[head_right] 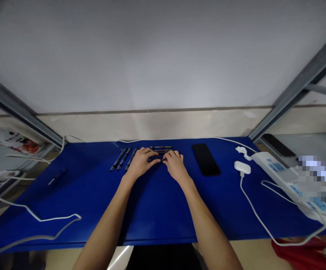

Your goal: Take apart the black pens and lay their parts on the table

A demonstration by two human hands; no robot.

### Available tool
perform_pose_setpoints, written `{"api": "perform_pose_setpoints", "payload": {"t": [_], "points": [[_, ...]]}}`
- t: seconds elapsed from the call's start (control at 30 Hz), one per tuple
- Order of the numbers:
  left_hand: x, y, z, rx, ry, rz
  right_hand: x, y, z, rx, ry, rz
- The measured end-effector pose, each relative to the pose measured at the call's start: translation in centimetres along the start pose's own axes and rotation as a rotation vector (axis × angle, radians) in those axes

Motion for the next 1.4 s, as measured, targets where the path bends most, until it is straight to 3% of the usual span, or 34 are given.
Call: {"api": "perform_pose_setpoints", "payload": {"t": [0.1, 0.2, 0.33, 0.7, 0.83, 0.97, 1.1, 1.23, 1.4], "points": [[-0.1, -0.7, -1.1, 0.0, 0.07, -0.034, 0.3, -0.2, -0.3, 0.077, 0.015, -0.031], [-0.2, -0.9, -1.6, 0.004, 0.066, -0.019, 0.4, -0.4, -0.4, 0.124, 0.018, -0.028], [-0.2, -1.1, -1.4, 0.068, 0.018, -0.01, 0.3, -0.7, -0.3, 0.055, 0.009, 0.012], [-0.3, -0.8, -1.7, 0.095, 0.055, 0.001, 0.3, -0.1, -0.2, 0.109, 0.054, 0.133], [-0.3, -0.6, -1.5, 0.078, 0.028, 0.029, 0.3, 0.7, 0.2, 0.088, -0.016, 0.148], [-0.2, -0.6, -1.5, 0.08, 0.012, 0.079, 0.4, 0.4, 0.9, 0.151, -0.111, 0.025], [-0.2, -0.5, -1.8, 0.107, 0.053, 0.112, 0.5, -0.8, 0.6, 0.351, -0.041, -0.167], [-0.3, -0.5, -2.1, 0.08, 0.058, 0.134, 0.7, -1.1, 0.4, 0.587, -0.097, -0.198], [-0.2, -1.2, -2.0, 0.029, 0.047, 0.125, 0.6, -0.9, 0.4, 0.635, -0.098, -0.235]]}}
Point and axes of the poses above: each hand's wrist, its own x-axis towards the middle knuckle, its own z-axis out of the back of the hand, y = z × x, the point moved 4 cm from there along x, towards the middle knuckle, and after that the axes turned 8 degrees about -y, right-handed, at the moved point
